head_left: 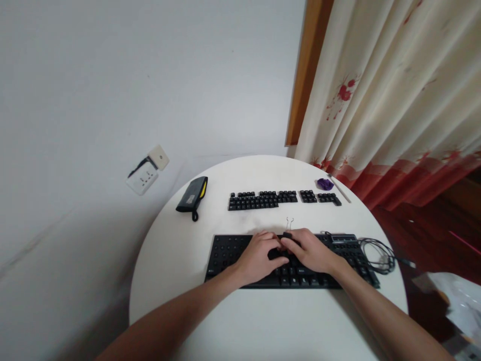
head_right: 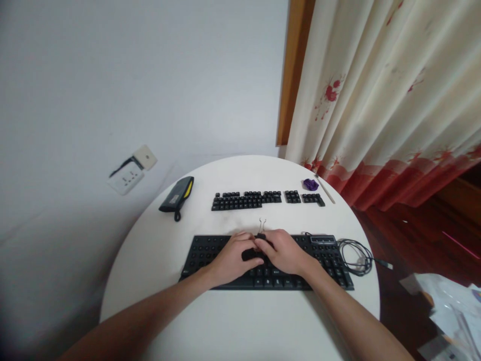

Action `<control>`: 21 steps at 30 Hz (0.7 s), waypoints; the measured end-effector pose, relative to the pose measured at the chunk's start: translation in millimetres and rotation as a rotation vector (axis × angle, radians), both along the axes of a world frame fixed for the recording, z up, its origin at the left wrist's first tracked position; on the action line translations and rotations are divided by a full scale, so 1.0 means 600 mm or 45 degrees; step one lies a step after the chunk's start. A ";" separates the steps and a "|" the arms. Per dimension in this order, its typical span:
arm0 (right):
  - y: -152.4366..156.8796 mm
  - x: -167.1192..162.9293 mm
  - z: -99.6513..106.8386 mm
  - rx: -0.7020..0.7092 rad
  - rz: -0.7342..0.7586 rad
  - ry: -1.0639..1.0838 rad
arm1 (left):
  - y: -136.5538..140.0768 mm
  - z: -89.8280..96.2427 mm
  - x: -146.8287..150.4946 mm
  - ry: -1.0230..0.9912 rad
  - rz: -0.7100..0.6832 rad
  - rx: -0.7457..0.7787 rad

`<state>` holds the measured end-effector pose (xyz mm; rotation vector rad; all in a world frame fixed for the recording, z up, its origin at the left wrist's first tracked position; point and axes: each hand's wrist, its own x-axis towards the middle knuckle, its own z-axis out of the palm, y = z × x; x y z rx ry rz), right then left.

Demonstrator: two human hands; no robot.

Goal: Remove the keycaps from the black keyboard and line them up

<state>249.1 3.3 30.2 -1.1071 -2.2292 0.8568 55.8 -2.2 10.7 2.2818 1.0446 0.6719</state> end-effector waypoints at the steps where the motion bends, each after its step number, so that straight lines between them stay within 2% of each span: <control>1: 0.001 -0.001 0.000 0.011 -0.025 0.030 | 0.001 -0.001 0.000 -0.041 0.021 -0.008; 5: 0.004 -0.005 -0.006 0.034 -0.171 0.108 | 0.002 -0.003 0.000 -0.177 0.139 0.024; 8: 0.004 -0.009 -0.011 -0.012 -0.211 0.163 | 0.000 -0.004 0.000 -0.197 0.195 0.099; 17: 0.000 -0.021 -0.019 -0.039 -0.302 0.266 | -0.009 0.002 -0.003 0.134 0.146 0.417; 21: 0.000 -0.022 -0.020 -0.009 -0.357 0.306 | -0.011 0.009 -0.004 0.228 0.158 0.483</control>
